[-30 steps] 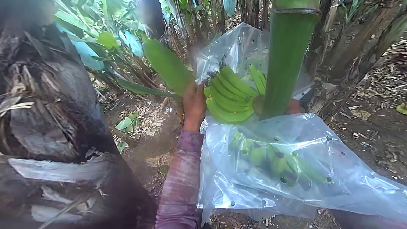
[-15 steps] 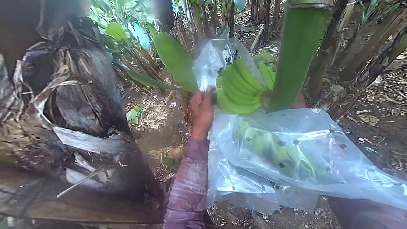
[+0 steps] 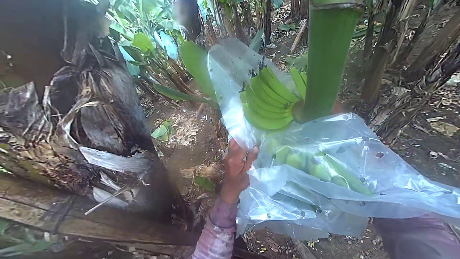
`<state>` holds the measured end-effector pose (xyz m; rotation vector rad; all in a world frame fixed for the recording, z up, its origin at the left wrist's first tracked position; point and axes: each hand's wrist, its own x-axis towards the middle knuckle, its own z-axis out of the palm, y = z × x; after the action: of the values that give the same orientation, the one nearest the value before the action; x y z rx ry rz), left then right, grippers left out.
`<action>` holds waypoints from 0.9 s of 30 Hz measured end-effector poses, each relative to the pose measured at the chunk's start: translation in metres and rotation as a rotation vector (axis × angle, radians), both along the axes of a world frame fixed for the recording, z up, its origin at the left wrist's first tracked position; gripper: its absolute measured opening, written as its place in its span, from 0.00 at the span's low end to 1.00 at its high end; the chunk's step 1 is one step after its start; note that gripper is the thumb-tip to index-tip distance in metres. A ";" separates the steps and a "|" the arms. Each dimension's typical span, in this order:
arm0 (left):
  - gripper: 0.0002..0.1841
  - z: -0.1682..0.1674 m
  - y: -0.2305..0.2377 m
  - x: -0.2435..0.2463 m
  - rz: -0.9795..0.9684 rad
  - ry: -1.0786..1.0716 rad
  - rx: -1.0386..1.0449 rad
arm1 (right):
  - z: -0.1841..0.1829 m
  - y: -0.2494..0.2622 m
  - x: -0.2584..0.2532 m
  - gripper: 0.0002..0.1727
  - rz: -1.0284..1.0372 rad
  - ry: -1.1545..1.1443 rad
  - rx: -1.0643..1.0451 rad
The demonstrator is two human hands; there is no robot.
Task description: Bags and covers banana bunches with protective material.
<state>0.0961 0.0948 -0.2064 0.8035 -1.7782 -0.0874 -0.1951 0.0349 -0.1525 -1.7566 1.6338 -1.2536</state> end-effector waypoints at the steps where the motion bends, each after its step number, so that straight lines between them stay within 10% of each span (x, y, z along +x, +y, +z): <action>1: 0.08 0.011 0.000 0.002 0.023 -0.050 -0.054 | -0.048 -0.033 -0.016 0.17 0.029 0.028 -0.254; 4: 0.06 0.043 -0.006 -0.002 0.105 -0.196 -0.162 | -0.113 -0.078 -0.039 0.19 0.089 -0.113 -0.499; 21: 0.15 0.098 -0.059 -0.029 -0.458 -0.607 0.756 | -0.102 -0.067 0.011 0.16 -0.428 -0.396 -0.471; 27: 0.10 0.174 -0.044 -0.009 -0.083 -0.544 0.401 | -0.065 -0.059 -0.014 0.24 -0.293 -0.250 0.084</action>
<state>0.0876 0.0510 -0.0326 1.1126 -2.3506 -0.3125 -0.2095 -0.0237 -0.2179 -1.2842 1.8069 -1.4439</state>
